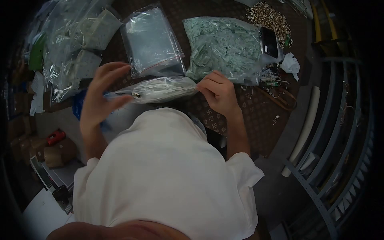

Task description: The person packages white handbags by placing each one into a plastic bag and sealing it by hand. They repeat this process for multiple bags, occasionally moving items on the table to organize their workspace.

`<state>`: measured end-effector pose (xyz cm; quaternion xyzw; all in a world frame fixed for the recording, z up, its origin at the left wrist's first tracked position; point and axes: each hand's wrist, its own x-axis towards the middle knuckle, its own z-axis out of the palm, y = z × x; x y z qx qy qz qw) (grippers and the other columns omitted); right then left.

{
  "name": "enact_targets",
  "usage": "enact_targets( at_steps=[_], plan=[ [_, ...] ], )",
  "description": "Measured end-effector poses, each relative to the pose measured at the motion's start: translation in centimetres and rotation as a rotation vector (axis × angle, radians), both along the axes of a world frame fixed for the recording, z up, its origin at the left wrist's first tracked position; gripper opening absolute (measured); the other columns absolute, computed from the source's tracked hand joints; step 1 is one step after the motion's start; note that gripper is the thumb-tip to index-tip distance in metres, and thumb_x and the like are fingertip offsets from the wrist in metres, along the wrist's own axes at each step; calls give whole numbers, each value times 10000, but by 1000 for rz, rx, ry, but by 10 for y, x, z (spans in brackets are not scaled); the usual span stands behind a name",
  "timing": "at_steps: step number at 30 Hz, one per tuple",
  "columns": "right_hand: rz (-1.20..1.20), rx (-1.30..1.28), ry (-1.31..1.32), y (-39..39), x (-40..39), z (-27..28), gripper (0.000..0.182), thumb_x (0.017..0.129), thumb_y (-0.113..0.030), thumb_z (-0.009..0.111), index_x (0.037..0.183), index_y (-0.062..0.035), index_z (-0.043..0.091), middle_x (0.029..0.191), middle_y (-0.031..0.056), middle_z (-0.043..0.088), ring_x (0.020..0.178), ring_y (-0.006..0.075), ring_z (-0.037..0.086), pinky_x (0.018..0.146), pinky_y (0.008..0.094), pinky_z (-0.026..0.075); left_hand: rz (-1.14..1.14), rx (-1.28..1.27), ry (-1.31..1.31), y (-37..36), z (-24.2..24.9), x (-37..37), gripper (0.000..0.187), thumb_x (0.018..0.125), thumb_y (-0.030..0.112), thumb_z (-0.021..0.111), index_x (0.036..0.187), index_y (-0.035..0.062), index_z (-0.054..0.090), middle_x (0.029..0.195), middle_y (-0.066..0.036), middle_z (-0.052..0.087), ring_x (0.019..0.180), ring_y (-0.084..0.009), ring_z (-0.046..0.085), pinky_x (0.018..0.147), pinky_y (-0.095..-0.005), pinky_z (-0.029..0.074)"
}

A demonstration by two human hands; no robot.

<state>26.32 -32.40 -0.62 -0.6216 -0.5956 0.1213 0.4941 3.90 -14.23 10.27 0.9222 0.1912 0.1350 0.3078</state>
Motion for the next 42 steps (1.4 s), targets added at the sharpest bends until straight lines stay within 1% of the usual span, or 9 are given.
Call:
enact_targets(
  at_steps=[4, 6, 9, 14, 22, 28, 32, 37, 42],
  plan=[
    [-7, -96, 181, -8, -2, -1, 123, 674, 21, 676, 777, -10, 617, 749, 70, 567, 643, 191, 543, 545, 264, 436, -254, 182, -15, -47, -49, 72, 351, 666, 135, 719, 997, 62, 629, 986, -99, 587, 929, -255, 543, 785, -347, 453],
    [-31, -109, 247, -13, 0, 4, 131, 677, 23, 674, 789, -13, 617, 762, 68, 566, 647, 185, 548, 542, 258, 439, -297, -88, 185, -48, -63, 86, 198, 684, 102, 691, 869, 44, 651, 830, -95, 596, 771, -236, 578, 671, -327, 468],
    [-47, -116, 284, -22, 1, -2, 138, 689, 19, 669, 811, -18, 616, 780, 71, 566, 651, 189, 553, 546, 263, 444, -232, -118, 85, -47, -65, 87, 95, 708, 83, 662, 779, 21, 651, 727, -85, 578, 650, -215, 577, 590, -319, 456],
    [-33, -51, 154, -13, 0, -10, 131, 709, 9, 658, 829, -12, 609, 790, 86, 561, 666, 222, 553, 578, 294, 454, -317, -105, 65, -52, -68, 99, 79, 712, 67, 642, 769, 15, 650, 721, -90, 581, 634, -223, 573, 576, -315, 453],
    [24, -198, 154, -22, -4, -3, 113, 758, -16, 604, 869, 6, 603, 831, 121, 554, 753, 278, 565, 640, 332, 468, -418, -169, 145, -50, -69, 109, 81, 711, 66, 621, 765, 12, 650, 697, -92, 583, 607, -215, 570, 557, -310, 453],
    [-26, -242, -109, -26, -6, -3, 135, 729, 34, 573, 862, 13, 578, 825, 120, 540, 766, 285, 537, 638, 341, 447, -420, -100, 67, -59, -79, 113, 76, 683, 56, 623, 745, 16, 641, 695, -92, 571, 640, -240, 561, 571, -333, 445],
    [-37, -239, -93, -27, -4, 1, 130, 709, 24, 584, 837, 6, 587, 794, 111, 546, 757, 276, 524, 635, 342, 439, -429, -144, 74, -56, -77, 111, 76, 662, 55, 636, 732, 26, 633, 699, -86, 554, 664, -239, 545, 583, -335, 438],
    [-84, 7, -138, -19, -2, -5, 66, 716, 17, 594, 777, -3, 607, 762, 86, 585, 750, 259, 511, 662, 341, 429, -406, -104, -28, -41, -72, 90, 66, 653, 47, 647, 711, 26, 625, 689, -78, 539, 647, -226, 527, 575, -324, 435],
    [-156, -3, -165, -18, 10, -10, 44, 715, -2, 613, 757, -13, 613, 756, 69, 603, 757, 245, 517, 680, 332, 420, -294, 115, -13, -7, -68, 39, 92, 628, 60, 668, 699, 39, 612, 674, -58, 535, 646, -225, 525, 592, -326, 455]
  ],
)
